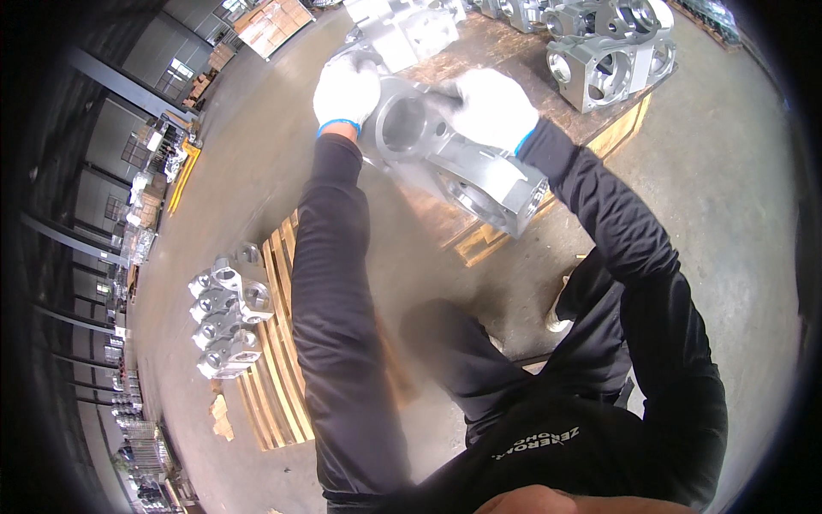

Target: The person deburrs and smooths the edges of a large silver metal casting using a handheld abrasive block, then places it on a wooden pallet. They repeat the process on a second casting, rotating the part to reach all edges and corners.

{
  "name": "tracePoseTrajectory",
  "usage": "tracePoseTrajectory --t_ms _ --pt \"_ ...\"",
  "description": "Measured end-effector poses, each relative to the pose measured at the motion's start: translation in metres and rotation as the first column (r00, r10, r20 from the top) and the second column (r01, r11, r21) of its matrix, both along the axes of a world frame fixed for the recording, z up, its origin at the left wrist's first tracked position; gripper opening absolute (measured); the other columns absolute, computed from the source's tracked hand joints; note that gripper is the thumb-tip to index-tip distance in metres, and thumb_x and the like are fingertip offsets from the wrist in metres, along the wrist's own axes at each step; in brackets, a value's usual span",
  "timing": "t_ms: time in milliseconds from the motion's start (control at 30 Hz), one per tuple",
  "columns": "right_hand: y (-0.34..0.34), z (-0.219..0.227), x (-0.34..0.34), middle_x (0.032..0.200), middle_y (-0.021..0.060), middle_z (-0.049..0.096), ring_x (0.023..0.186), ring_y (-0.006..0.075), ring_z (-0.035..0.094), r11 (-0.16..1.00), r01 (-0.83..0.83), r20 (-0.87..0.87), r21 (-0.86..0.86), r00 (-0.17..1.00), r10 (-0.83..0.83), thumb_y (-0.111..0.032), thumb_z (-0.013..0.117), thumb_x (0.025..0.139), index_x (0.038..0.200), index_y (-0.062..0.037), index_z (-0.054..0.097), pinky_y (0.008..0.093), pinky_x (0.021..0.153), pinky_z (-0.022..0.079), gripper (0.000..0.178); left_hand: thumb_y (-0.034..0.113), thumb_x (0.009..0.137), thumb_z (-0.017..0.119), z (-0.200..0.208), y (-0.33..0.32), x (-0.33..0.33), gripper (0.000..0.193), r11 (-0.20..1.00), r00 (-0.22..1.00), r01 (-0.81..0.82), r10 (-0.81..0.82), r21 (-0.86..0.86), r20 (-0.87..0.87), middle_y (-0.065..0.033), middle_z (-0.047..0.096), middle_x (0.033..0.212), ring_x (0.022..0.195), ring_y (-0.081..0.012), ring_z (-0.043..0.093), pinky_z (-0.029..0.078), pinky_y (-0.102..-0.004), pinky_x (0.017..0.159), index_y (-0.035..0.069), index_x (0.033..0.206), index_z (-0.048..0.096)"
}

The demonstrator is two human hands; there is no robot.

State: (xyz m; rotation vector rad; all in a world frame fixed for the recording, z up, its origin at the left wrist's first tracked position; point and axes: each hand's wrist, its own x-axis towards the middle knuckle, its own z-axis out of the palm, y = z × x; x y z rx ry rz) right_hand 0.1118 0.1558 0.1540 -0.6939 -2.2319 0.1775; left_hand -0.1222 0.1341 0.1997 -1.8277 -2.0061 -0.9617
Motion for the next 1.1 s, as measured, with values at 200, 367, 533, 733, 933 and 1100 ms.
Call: tracePoseTrajectory --t_ms 200,367,533,733,933,1100 --pt "-0.028 -0.055 0.003 0.092 0.0184 0.073 0.087 0.0358 0.072 0.995 -0.011 0.099 -0.101 0.995 0.021 -0.03 0.065 0.091 0.11 -0.0116 0.073 0.0448 0.077 0.057 0.028 0.025 0.095 0.051 -0.003 0.006 -0.001 0.033 0.994 0.993 -0.091 0.095 0.058 -0.073 -0.0156 0.076 0.106 0.105 -0.0331 0.071 0.051 -0.0385 0.095 0.011 0.109 0.078" --pt "0.001 -0.077 0.03 0.095 0.0205 0.073 0.085 0.0357 0.072 0.943 -0.331 -0.151 0.024 0.932 0.33 -0.036 0.075 0.087 0.117 -0.005 0.069 0.0442 0.076 0.057 0.044 0.026 0.095 0.052 0.0 -0.005 0.007 0.031 0.992 0.991 -0.105 0.11 0.07 -0.075 -0.015 0.072 0.115 0.112 -0.0339 0.067 0.05 -0.0402 0.1 0.012 0.109 0.077" --pt "0.058 -0.12 0.077 0.111 0.0175 0.072 0.1 0.0269 0.071 0.792 -0.093 -0.279 -0.604 0.955 -0.101 -0.037 0.078 0.087 0.128 0.0007 0.063 0.0369 0.087 0.056 0.058 0.051 0.093 0.059 -0.001 -0.007 0.023 0.053 0.878 0.879 -0.477 0.477 0.027 0.012 -0.0184 0.067 0.121 0.118 -0.0342 0.063 0.049 -0.0456 0.102 0.008 0.123 0.068" --pt "0.077 -0.173 0.082 0.115 0.0123 0.071 0.102 0.0175 0.066 0.389 -0.392 -0.45 -0.834 0.89 -0.068 -0.043 0.071 0.094 0.135 0.0059 0.06 0.0323 0.09 0.054 0.064 0.055 0.088 0.064 -0.001 -0.005 0.016 0.065 0.853 0.822 -0.508 0.521 -0.117 0.23 -0.0225 0.069 0.123 0.116 -0.0384 0.066 0.049 -0.0442 0.101 0.001 0.124 0.065" --pt "0.017 -0.175 0.092 0.126 0.0188 0.07 0.114 0.0242 0.066 0.521 -0.252 -0.413 -0.816 0.884 -0.219 -0.048 0.067 0.096 0.136 0.0047 0.06 0.034 0.099 0.049 0.067 0.039 0.087 0.072 -0.003 -0.015 0.013 0.055 0.97 0.878 -0.23 0.241 -0.077 0.413 -0.021 0.071 0.111 0.103 -0.0292 0.068 0.051 -0.039 0.093 -0.006 0.117 0.063" --pt "-0.076 -0.158 0.115 0.078 0.0227 0.068 0.069 0.0288 0.069 0.573 -0.123 -0.395 -0.81 0.837 -0.378 -0.037 0.065 0.098 0.121 0.0015 0.065 0.0407 0.067 0.053 0.045 0.023 0.093 0.071 0.001 -0.009 0.037 0.035 0.998 0.84 0.064 -0.045 -0.016 0.541 -0.015 0.069 0.102 0.092 -0.0202 0.063 0.051 -0.034 0.082 -0.007 0.111 0.064"
